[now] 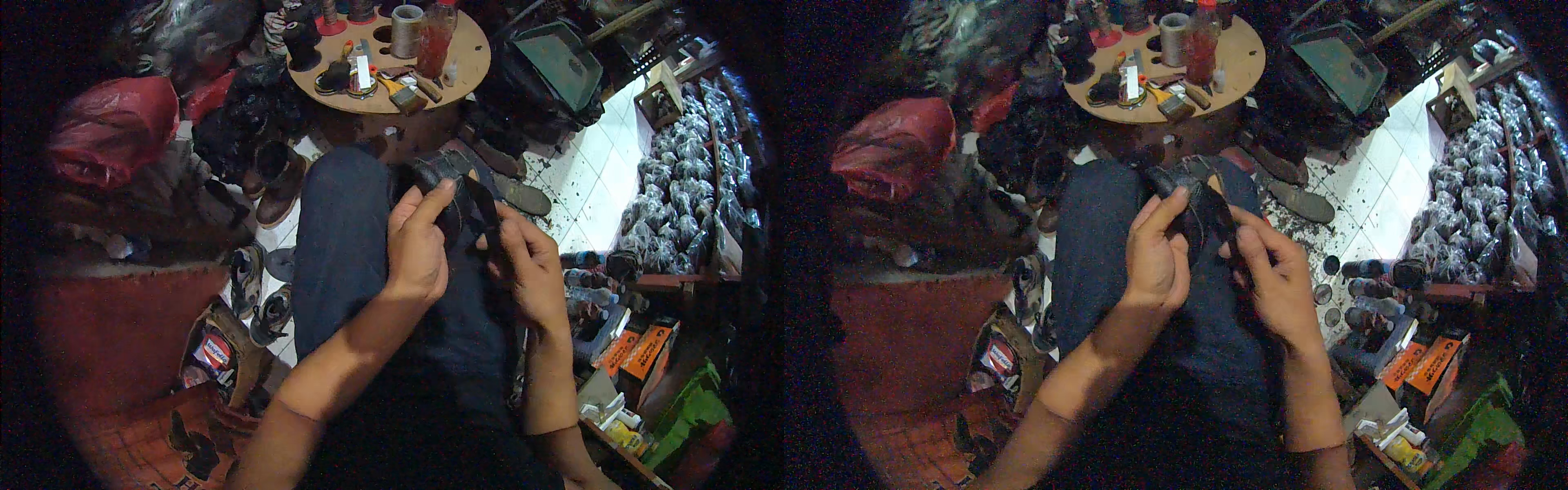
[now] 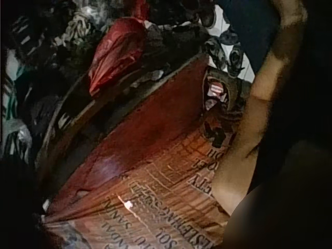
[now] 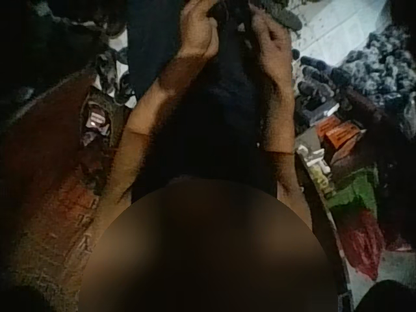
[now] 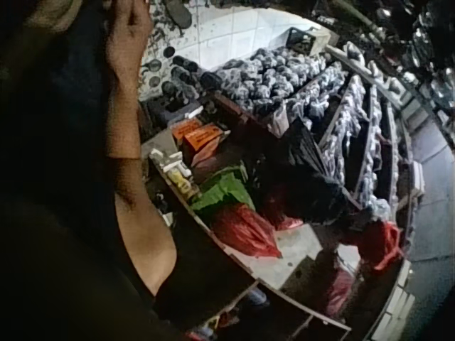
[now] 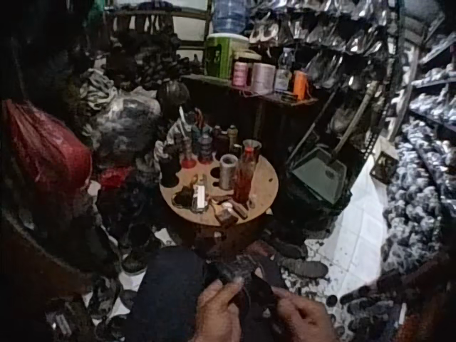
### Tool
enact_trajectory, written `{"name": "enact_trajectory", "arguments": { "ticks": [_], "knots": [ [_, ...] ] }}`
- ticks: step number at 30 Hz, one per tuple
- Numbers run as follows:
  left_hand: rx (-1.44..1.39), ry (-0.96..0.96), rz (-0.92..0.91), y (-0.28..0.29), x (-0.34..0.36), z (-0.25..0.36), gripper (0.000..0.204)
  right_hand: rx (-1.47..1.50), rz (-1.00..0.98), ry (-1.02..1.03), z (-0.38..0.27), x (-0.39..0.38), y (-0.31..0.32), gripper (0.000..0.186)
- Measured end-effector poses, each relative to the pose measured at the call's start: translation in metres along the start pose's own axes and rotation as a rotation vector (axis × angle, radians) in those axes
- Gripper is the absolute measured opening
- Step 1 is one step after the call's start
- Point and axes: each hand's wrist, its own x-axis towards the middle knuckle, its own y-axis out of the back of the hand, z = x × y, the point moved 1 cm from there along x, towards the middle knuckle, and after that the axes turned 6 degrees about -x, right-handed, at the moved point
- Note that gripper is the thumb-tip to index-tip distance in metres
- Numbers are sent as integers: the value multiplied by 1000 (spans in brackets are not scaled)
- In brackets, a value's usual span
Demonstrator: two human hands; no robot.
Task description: The person uses a knife to scrape and trim the sole and edges of a black shoe. They repeatedly reposition the shoe and adjust their grip to access different areas of the sole and upper.
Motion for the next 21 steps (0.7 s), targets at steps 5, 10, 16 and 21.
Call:
{"name": "enact_trajectory", "arguments": {
  "ticks": [5,10,16,21],
  "knots": [
    [-74,100,-78,1,9,12,27,-403,95,274,-3,-4,7,32],
    [-28,-1,-41,-1,-9,-1,23,-605,236,408,-9,-22,13,29],
    [-76,-67,-180,-2,-25,-34,25,-801,255,482,-9,-34,18,32],
    [-40,-54,-183,4,-23,-35,22,-808,257,495,-4,-32,19,31]
  ]
}}
